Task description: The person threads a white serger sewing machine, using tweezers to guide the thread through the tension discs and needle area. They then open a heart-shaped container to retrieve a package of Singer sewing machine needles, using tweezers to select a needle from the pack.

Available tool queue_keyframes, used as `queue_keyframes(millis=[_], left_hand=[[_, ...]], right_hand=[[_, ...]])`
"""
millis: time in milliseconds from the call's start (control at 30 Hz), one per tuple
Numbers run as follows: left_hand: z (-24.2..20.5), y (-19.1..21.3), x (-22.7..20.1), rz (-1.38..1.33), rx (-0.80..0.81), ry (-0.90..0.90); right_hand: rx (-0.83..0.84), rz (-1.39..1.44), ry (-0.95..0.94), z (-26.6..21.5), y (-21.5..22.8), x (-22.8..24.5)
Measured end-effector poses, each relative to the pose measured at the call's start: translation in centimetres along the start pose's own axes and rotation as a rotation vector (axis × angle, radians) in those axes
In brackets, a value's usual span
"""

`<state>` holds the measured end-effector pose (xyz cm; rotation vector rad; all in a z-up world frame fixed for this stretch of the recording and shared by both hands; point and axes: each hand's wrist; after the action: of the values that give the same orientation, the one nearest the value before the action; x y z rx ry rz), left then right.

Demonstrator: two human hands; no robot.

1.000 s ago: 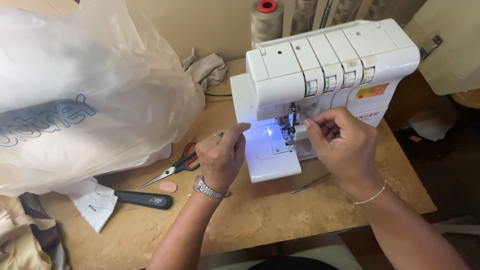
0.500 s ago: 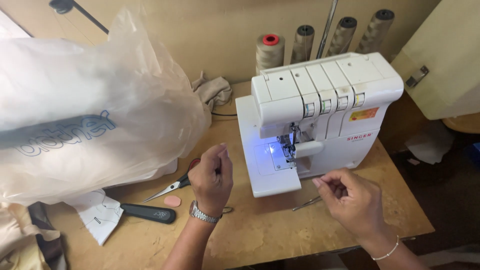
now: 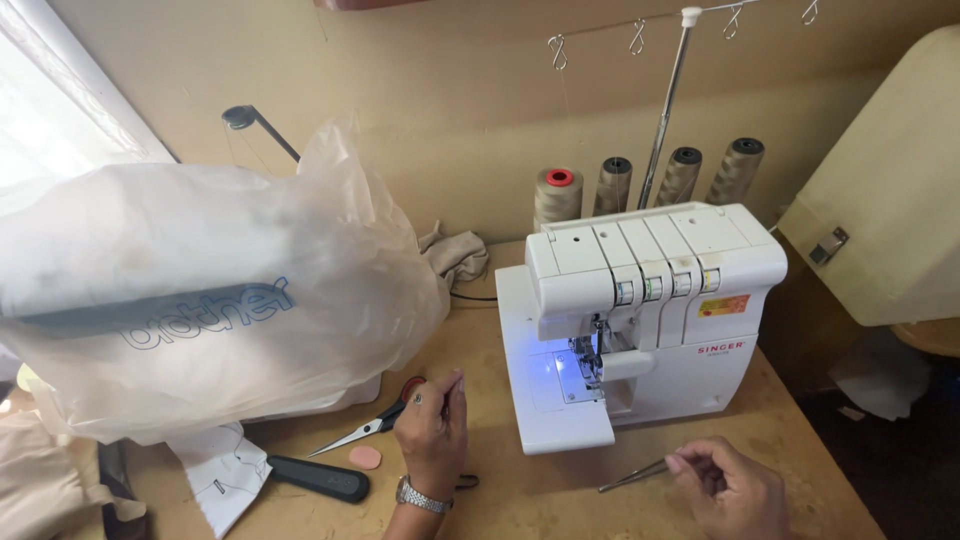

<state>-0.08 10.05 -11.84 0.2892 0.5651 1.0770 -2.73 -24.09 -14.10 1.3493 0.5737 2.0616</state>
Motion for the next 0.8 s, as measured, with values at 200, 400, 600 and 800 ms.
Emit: queue_keyframes(millis=[200,400,600,800], left_hand=[[-1.1,0.0,0.5,-0.053,0.005,-0.018],[-1.6,-0.3,1.3,-0.057,-0.023,0.008],[-1.0,0.5,0.8,-0.101,-0.052,0.04],[-1.0,0.3,0.9,-0.106,-0.035,-0.001]], right_hand=[[0.118,-0.048,-0.396,-0.8,-2.8,-2.4],[0.032,0.072,-0.148,-0.9,-4.5,-5.6],[-0.005,0.059,-0.118,-1.0,-4.3,-4.5],[-0.007,-0.007,-0.047,-0.7,-3.2,-2.6]])
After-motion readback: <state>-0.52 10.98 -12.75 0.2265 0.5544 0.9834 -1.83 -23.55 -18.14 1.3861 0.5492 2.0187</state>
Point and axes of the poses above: each hand's wrist, its own z-axis towards the middle knuckle, its own y-axis out of the back of the hand, x = y × z, and after that the axes turned 12 degrees about x, right-handed
